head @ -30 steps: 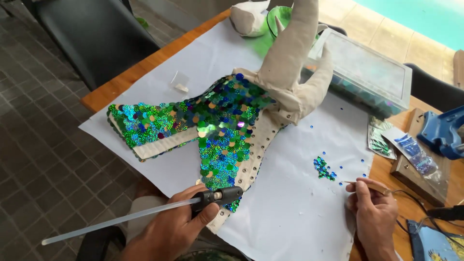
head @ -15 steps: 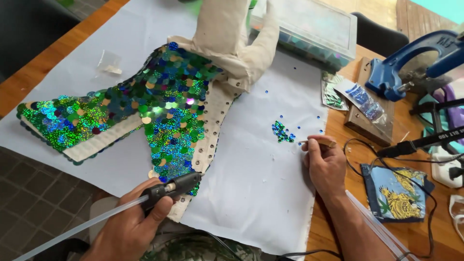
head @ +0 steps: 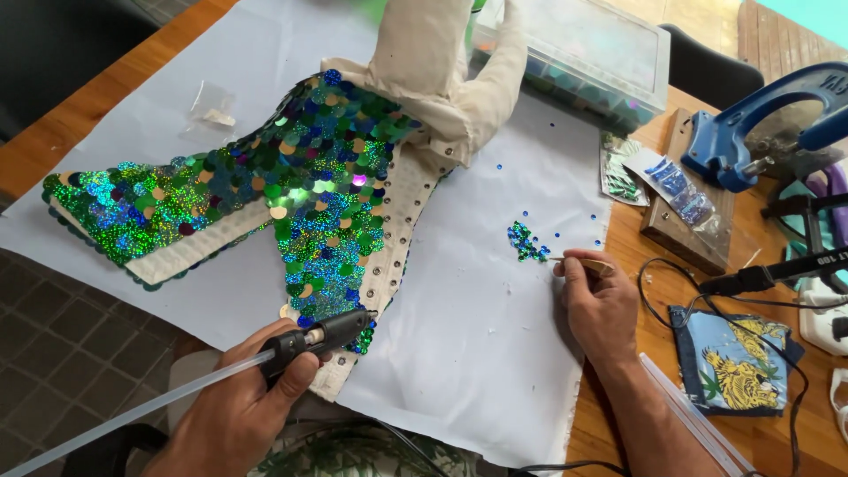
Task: Applying individual sequins to a garment using a hot glue gun and a small pick-up tool
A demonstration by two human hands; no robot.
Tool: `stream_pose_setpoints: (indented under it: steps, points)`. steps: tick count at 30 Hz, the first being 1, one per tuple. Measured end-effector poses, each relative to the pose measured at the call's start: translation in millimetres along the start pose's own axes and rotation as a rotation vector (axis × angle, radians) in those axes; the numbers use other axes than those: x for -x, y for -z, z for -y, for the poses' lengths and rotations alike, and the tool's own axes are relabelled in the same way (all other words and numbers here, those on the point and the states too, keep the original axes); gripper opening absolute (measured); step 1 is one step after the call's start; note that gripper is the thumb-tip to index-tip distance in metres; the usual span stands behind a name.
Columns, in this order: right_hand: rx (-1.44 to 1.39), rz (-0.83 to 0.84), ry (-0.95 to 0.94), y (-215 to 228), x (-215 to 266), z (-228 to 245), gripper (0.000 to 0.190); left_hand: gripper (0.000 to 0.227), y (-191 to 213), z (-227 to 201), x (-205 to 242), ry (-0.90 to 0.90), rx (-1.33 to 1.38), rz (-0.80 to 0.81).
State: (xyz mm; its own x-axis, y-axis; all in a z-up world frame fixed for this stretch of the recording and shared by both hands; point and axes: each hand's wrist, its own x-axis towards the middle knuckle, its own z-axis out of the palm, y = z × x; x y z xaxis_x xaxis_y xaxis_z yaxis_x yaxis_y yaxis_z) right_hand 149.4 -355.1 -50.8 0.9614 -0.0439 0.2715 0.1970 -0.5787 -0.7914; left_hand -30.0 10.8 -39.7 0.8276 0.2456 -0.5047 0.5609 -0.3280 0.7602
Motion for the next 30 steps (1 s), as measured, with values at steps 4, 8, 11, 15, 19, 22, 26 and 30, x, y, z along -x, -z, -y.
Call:
stream_pose_setpoints:
  steps: [4,8,11,15,19,22,26,30]
  points:
    - [-0.331,-0.042,-0.066,0,4,5,0.010,0.058,6,-6,3,-0.060,0.014,0.017]
    - [-0.481,-0.032,-0.076,-11,13,8,0.009,0.046,5,2,0,-0.196,-0.005,-0.007]
    - [-0.567,0.058,-0.084,-27,28,32,0.009,0.041,10,-12,7,-0.226,-0.087,-0.013]
    - [-0.614,0.246,-0.077,-51,50,57,0.010,0.043,10,-8,5,-0.391,-0.213,-0.014]
    - [-0.706,0.383,-0.074,-78,62,75,0.014,0.048,7,-8,-1,-0.507,-0.240,-0.054]
    - [-0.735,0.433,-0.098,-92,69,84,0.013,0.051,5,-17,1,-0.452,-0.286,-0.035]
    - [-0.628,0.466,-0.079,-96,72,86,0.013,0.043,4,-26,2,-0.419,-0.330,-0.016]
    - [-0.648,0.485,-0.103,-95,72,84,0.014,0.044,-1,-23,-1,-0.371,-0.425,-0.054]
